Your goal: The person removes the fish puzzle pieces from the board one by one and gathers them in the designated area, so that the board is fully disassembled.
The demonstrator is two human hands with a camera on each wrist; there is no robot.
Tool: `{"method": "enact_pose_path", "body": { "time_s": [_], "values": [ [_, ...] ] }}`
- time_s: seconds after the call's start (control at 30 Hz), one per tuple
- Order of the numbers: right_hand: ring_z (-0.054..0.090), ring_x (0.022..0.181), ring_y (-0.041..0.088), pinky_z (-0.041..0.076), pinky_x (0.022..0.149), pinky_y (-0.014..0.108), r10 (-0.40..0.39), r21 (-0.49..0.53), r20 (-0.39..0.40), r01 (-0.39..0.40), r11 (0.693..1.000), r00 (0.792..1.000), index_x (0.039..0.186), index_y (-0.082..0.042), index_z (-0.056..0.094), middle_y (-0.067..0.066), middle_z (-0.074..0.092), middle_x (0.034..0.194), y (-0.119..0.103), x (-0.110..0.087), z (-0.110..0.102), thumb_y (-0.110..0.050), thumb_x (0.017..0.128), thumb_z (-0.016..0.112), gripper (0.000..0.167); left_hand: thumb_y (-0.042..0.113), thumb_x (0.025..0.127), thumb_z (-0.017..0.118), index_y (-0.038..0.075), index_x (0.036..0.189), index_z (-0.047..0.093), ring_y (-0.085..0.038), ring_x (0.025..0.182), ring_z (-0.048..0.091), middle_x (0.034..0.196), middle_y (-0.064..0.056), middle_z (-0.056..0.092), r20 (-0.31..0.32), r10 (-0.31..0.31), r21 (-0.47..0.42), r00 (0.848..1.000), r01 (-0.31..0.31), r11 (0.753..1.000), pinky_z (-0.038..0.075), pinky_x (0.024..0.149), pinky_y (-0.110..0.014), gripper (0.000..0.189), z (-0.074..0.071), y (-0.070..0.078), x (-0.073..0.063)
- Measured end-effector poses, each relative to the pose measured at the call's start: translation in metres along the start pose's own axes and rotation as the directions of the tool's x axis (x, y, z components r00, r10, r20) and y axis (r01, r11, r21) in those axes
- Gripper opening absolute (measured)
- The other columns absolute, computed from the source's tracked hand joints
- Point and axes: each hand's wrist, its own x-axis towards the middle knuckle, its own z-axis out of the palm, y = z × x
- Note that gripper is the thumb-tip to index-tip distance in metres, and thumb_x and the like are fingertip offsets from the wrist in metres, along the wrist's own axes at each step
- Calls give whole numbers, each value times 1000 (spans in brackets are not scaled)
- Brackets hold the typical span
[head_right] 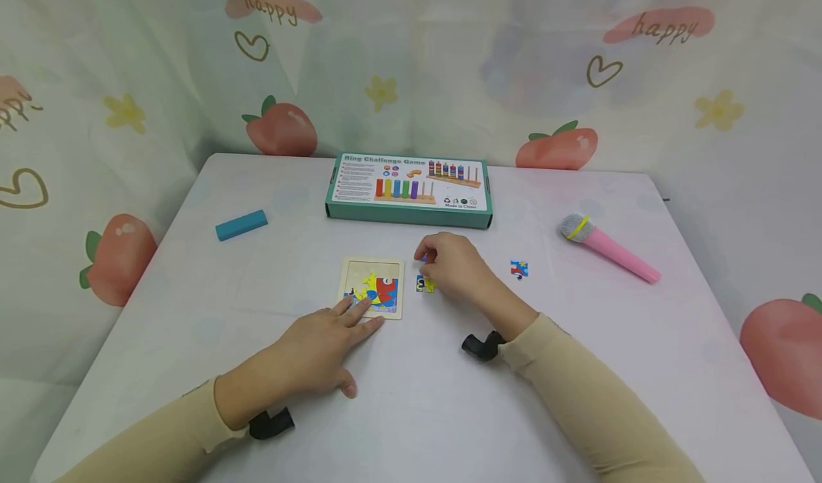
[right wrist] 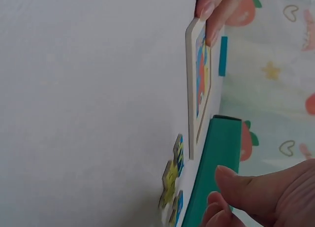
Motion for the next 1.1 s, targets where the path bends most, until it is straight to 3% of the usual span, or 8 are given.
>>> {"method": "enact_pose_path", "body": {
  "time_s": [0.37,0.6,0.93,1.1],
  "values": [
    [65,91,21,58,83,31,-143,120,128,128,985,981,124,-13,76,6,73,112,-40,9,28,-10,95,81,30,65,73,91,31,167,42,-38,165,30,179,-6,31,0,17,13,1000,-17,1000,44,125,-53,111,-1,-2,1],
    [62,91,20,59,85,30,-124,60,159,116,991,979,141,-14,67,8,65,116,-48,14,46,-11,93,83,51,65,75,91,30,167,42,-38,165,32,178,-6,32,-20,32,25,999,-31,999,44,125,-52,110,1,-3,0],
    [58,99,22,55,92,37,-135,3,193,137,991,972,122,-13,76,9,63,115,-52,11,46,-11,95,82,28,65,74,91,29,167,43,-38,164,33,178,-7,33,-31,42,33,999,-41,999,46,124,-52,110,3,-4,1],
    [59,100,22,57,95,38,-125,-4,186,128,992,975,120,-12,76,9,64,114,-53,12,49,-10,94,82,27,65,75,91,29,167,42,-38,164,32,179,-6,30,-32,42,35,999,-41,999,45,124,-51,111,3,-4,1]
  ]
}}
